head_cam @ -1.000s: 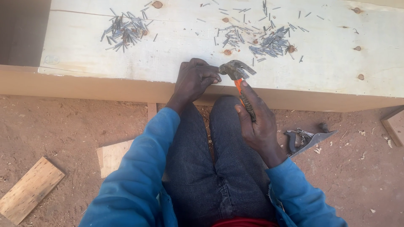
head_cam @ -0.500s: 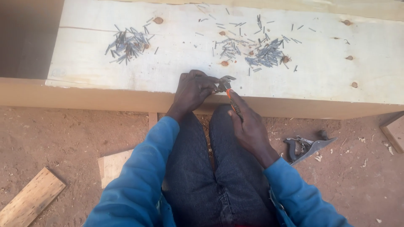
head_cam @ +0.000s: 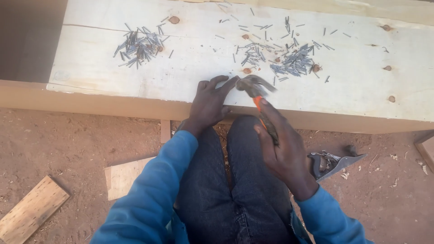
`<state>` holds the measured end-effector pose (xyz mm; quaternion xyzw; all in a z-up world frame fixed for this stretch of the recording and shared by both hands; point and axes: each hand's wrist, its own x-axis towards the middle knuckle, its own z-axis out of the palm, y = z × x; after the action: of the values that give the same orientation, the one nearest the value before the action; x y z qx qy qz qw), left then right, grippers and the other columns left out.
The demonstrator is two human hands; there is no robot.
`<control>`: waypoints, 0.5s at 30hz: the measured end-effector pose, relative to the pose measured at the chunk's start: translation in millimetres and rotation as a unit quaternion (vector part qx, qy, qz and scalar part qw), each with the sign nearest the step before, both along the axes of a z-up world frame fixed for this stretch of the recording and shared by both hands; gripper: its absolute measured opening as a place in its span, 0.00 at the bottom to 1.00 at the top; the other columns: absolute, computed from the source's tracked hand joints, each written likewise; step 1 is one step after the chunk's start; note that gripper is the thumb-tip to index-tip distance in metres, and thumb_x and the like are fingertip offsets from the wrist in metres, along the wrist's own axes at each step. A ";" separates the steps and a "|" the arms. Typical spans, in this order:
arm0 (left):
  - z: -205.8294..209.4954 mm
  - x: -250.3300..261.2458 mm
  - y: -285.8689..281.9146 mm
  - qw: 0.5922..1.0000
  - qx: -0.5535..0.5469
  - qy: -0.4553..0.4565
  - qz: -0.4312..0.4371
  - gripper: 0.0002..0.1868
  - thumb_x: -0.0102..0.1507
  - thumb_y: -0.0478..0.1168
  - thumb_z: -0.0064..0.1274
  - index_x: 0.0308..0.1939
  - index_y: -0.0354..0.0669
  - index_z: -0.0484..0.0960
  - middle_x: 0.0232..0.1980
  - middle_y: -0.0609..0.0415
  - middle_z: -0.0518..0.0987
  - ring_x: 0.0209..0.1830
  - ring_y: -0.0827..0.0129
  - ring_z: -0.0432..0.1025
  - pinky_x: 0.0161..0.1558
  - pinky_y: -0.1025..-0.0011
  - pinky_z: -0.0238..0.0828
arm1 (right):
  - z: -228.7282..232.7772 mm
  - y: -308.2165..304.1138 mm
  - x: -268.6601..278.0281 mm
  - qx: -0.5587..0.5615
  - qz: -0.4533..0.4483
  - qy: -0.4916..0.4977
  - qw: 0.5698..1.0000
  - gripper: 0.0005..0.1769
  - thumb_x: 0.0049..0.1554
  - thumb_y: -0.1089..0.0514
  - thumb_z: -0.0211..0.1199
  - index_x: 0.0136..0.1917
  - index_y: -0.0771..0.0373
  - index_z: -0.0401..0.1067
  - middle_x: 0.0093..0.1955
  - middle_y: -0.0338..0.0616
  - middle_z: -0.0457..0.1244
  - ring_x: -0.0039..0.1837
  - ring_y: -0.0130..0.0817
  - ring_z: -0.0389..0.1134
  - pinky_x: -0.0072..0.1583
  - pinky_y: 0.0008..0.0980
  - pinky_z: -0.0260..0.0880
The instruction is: Hammering a series of nails into a wooden board to secure it to a frame.
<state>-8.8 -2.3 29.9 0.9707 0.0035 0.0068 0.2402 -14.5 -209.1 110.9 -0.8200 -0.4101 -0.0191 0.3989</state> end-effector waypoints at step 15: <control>0.2 -6.0 -1.6 1.000 -0.005 -0.022 0.002 0.39 0.57 0.43 0.58 0.70 0.50 0.59 0.60 0.52 0.74 0.72 0.64 0.52 0.65 0.59 0.47 | -17.9 11.2 10.8 -0.170 -0.018 0.132 0.976 0.27 0.60 0.55 0.45 0.72 0.59 0.52 0.65 0.67 0.56 0.62 0.69 0.59 0.54 0.69 0.66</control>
<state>-14.8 -3.9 30.0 0.9692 0.0003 0.0281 0.2447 -3.7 -197.9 92.9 -0.8781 -0.3366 0.1523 0.3042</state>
